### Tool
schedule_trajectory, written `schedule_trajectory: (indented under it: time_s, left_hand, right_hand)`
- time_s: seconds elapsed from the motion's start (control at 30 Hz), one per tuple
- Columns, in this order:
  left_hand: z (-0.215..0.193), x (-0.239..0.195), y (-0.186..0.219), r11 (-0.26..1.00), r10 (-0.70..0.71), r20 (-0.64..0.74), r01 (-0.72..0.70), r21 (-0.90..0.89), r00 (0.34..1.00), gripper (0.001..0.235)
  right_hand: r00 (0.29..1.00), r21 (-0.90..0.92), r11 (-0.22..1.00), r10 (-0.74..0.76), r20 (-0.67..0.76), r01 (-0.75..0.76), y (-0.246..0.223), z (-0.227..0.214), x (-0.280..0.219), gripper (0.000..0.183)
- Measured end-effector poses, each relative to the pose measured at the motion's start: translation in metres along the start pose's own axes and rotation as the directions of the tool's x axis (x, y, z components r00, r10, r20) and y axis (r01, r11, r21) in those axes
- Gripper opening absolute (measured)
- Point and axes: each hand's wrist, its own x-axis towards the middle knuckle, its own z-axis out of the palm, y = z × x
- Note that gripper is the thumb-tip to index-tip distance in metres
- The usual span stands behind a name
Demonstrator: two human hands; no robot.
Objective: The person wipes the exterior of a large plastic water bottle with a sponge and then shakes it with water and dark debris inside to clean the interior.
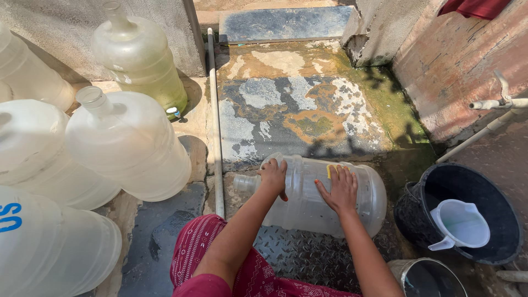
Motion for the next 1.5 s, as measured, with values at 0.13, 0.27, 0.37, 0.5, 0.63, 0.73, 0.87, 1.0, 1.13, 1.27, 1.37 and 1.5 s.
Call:
schedule_trajectory:
  time_s: [0.13, 0.27, 0.37, 0.5, 0.63, 0.73, 0.87, 1.0, 1.13, 1.27, 1.37, 1.5]
  left_hand:
    - [-0.002, -0.005, 0.008, 1.0, -0.013, 0.099, 0.014, -0.003, 0.995, 0.157]
    - [-0.011, -0.02, 0.004, 1.0, -0.012, 0.167, 0.012, 0.002, 0.986, 0.168]
    - [-0.011, -0.025, 0.009, 0.999, -0.022, 0.166, 0.015, 0.042, 0.986, 0.171]
    - [-0.009, -0.026, 0.008, 0.998, -0.031, 0.166, 0.022, 0.054, 0.986, 0.173]
    - [-0.008, -0.026, 0.013, 0.991, -0.044, 0.176, 0.021, 0.131, 0.983, 0.175]
    - [-0.006, -0.026, 0.017, 0.984, -0.068, 0.176, 0.037, 0.175, 0.982, 0.178]
    - [-0.003, -0.026, 0.02, 0.979, -0.091, 0.174, 0.056, 0.196, 0.981, 0.179]
    - [-0.001, -0.022, 0.021, 0.976, -0.09, 0.175, 0.052, 0.209, 0.98, 0.179]
    - [-0.001, -0.019, 0.021, 0.978, -0.094, 0.18, 0.057, 0.2, 0.979, 0.18]
    - [0.0, -0.02, 0.021, 0.979, -0.098, 0.186, 0.061, 0.194, 0.978, 0.18]
    - [-0.001, -0.021, 0.023, 0.976, -0.113, 0.189, 0.073, 0.205, 0.976, 0.181]
    - [0.0, -0.023, 0.025, 0.972, -0.119, 0.181, 0.078, 0.223, 0.976, 0.182]
  right_hand:
    - [0.999, -0.007, 0.999, -0.046, 0.029, 0.047, 0.012, 0.001, 0.004, 0.083]
    - [0.999, 0.002, 1.0, -0.027, 0.033, 0.027, 0.006, 0.006, 0.01, 0.083]
    - [0.999, -0.002, 1.0, -0.013, 0.044, 0.013, 0.011, 0.002, 0.008, 0.083]
    - [0.994, 0.016, 1.0, 0.011, 0.105, -0.013, 0.002, -0.005, 0.015, 0.088]
    - [0.972, -0.017, 0.998, 0.06, 0.228, -0.058, -0.011, -0.014, 0.026, 0.096]
    - [0.97, -0.068, 0.997, 0.044, 0.24, -0.028, -0.027, -0.005, 0.031, 0.096]
    - [0.978, 0.042, 0.996, -0.081, 0.191, 0.074, -0.042, 0.022, 0.038, 0.075]
    - [0.963, 0.176, 0.978, -0.147, 0.226, 0.108, -0.043, 0.04, 0.053, 0.068]
    - [0.943, 0.185, 0.981, -0.111, 0.313, 0.054, -0.045, 0.04, 0.067, 0.071]
    - [0.942, 0.119, 0.993, -0.063, 0.33, 0.025, -0.053, 0.039, 0.071, 0.073]
    - [0.959, 0.133, 0.99, -0.073, 0.276, 0.037, -0.055, 0.037, 0.067, 0.073]
    - [0.978, 0.182, 0.982, -0.094, 0.184, 0.061, -0.057, 0.033, 0.048, 0.072]
